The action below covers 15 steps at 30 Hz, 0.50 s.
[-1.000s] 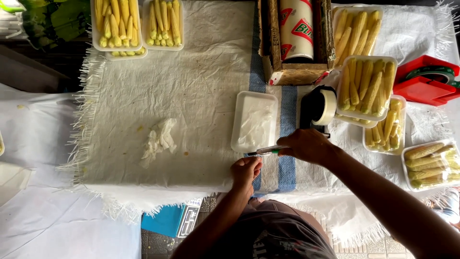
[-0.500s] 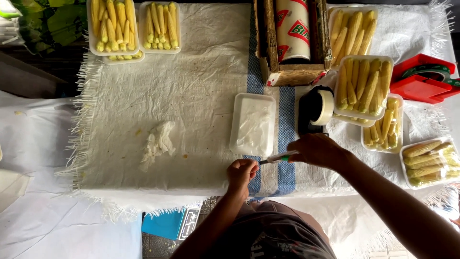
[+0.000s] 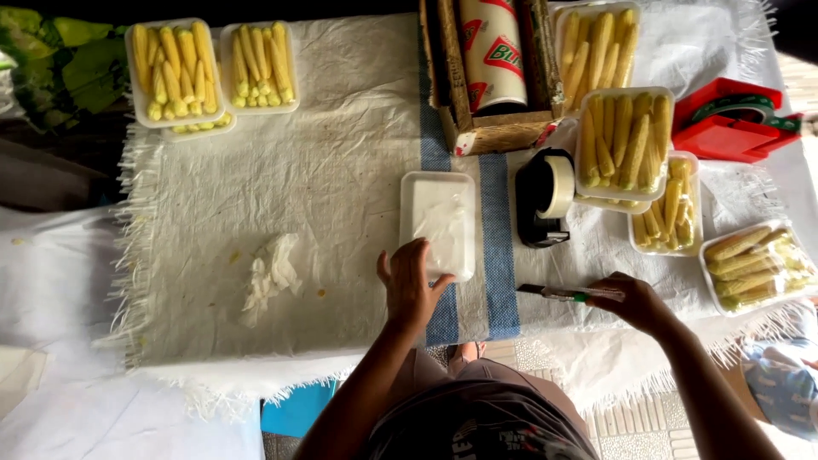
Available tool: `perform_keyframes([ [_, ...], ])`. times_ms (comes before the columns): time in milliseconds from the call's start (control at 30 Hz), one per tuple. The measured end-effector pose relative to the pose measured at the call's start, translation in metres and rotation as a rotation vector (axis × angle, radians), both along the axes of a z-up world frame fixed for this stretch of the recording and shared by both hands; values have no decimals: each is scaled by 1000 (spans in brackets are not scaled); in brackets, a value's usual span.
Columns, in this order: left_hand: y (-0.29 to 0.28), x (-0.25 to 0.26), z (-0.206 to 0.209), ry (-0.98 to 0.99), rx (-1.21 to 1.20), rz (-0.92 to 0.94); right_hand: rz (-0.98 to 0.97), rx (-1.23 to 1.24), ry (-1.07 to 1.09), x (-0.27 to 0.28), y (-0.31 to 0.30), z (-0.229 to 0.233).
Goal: Packaging baby corn into plastic trays and sealing them with green adhesive tape.
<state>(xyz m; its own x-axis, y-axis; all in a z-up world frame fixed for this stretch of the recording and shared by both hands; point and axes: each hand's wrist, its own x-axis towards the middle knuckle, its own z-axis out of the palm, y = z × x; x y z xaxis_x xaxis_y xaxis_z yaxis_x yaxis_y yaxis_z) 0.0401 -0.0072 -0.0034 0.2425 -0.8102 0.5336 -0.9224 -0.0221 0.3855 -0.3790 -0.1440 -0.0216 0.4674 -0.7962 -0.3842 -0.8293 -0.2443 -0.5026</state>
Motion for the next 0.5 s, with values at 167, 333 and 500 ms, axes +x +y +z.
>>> perform_keyframes([
  [167,4,2,8,-29,25,-80,-162,-182,-27,9,19,2],
  [333,6,-10,54,595,19,-122,-328,-459,-123,60,38,25],
  [500,6,-24,84,1669,148,-91,-588,276,-760,201,71,102],
])
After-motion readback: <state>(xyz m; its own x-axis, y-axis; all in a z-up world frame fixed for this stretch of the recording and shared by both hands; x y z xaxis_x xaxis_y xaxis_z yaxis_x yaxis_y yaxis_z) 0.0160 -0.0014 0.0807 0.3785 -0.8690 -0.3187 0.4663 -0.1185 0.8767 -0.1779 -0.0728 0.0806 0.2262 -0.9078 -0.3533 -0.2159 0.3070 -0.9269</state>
